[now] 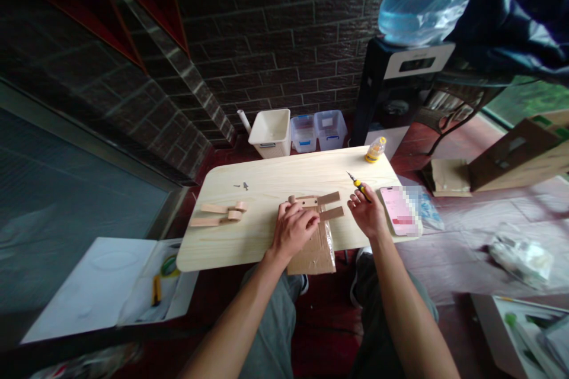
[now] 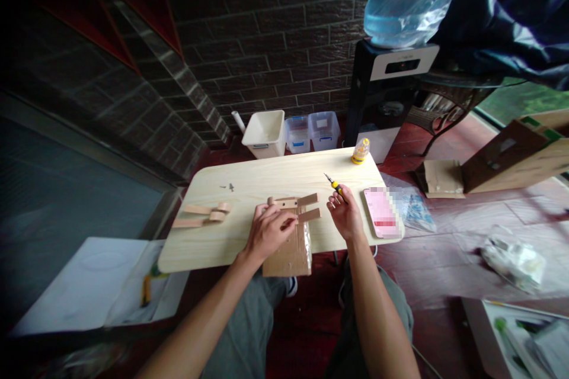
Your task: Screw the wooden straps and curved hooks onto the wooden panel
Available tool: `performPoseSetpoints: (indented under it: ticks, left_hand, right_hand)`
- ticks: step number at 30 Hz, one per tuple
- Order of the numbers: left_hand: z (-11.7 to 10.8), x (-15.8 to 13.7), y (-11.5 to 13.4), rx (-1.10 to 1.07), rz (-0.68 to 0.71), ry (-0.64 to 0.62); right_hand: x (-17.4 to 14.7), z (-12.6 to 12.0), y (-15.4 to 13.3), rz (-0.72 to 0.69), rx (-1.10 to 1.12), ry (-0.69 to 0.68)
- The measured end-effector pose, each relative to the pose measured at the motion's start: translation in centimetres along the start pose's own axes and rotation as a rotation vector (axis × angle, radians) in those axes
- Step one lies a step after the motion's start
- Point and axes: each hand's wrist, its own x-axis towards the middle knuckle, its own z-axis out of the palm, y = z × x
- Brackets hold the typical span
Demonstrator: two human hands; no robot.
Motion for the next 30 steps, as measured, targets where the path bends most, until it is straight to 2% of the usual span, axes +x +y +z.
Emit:
performPoseSetpoints:
  ticks: [30]
  left_hand:
    - [-0.30,0.13,0.41,-0.011,-0.026,-0.001]
  right_hand:
    - [0.25,-0.10,-0.20,0.012,-0.010,0.006]
